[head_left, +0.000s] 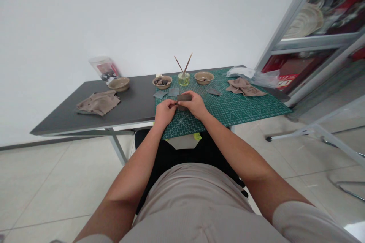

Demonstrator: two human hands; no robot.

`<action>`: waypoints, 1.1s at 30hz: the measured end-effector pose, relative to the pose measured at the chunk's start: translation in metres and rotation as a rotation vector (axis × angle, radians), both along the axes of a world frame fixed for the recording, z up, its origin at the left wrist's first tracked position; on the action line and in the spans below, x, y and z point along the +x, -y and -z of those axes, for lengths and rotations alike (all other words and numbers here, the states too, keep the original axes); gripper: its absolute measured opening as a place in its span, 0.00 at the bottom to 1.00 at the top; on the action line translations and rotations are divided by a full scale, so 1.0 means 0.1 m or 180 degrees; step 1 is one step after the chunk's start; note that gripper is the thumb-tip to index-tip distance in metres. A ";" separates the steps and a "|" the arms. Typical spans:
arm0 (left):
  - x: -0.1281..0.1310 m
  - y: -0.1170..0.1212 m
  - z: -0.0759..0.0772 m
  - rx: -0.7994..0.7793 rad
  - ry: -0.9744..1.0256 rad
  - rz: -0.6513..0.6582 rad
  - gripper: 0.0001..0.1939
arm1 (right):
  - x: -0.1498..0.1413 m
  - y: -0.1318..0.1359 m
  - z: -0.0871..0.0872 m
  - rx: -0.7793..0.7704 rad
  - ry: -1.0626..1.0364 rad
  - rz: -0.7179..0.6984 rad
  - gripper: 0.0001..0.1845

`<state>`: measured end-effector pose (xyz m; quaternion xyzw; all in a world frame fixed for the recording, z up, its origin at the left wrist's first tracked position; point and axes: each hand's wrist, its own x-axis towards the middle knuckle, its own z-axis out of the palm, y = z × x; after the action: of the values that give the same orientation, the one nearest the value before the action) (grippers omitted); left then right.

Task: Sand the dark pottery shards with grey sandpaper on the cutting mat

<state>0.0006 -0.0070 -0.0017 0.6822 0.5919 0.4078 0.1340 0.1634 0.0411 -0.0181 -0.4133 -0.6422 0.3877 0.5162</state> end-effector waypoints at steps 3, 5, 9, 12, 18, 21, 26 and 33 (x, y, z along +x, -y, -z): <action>-0.01 -0.01 0.01 -0.0053 0.0122 -0.0008 0.08 | 0.00 0.01 0.00 0.0019 -0.0017 0.0005 0.21; -0.01 -0.01 0.02 -0.0136 0.0250 -0.0026 0.07 | 0.00 0.02 -0.01 0.0021 -0.0009 0.0031 0.20; -0.02 -0.01 0.03 -0.0182 0.0385 -0.0051 0.07 | -0.01 0.03 -0.01 0.0024 -0.0022 0.0058 0.19; -0.04 -0.01 0.05 -0.0164 0.0499 -0.0041 0.07 | -0.01 0.03 -0.01 0.0039 -0.0106 0.0072 0.19; -0.03 -0.03 0.07 -0.0204 0.0743 0.0001 0.07 | -0.02 0.03 -0.03 -0.0044 -0.0389 0.0091 0.21; -0.02 -0.04 0.06 -0.0210 0.0731 -0.0044 0.07 | -0.02 0.02 -0.03 -0.0149 -0.0652 0.0101 0.23; -0.03 -0.04 0.05 -0.0120 0.0465 -0.0027 0.08 | -0.02 0.02 0.00 -0.0059 -0.0512 0.0071 0.28; -0.02 -0.02 0.03 -0.0076 0.0312 -0.0070 0.07 | -0.01 -0.06 0.07 0.0035 -0.0204 0.0092 0.44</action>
<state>-0.0016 -0.0050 -0.0047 0.6532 0.5970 0.4351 0.1665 0.1624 0.0471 -0.0247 -0.4072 -0.6214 0.3897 0.5443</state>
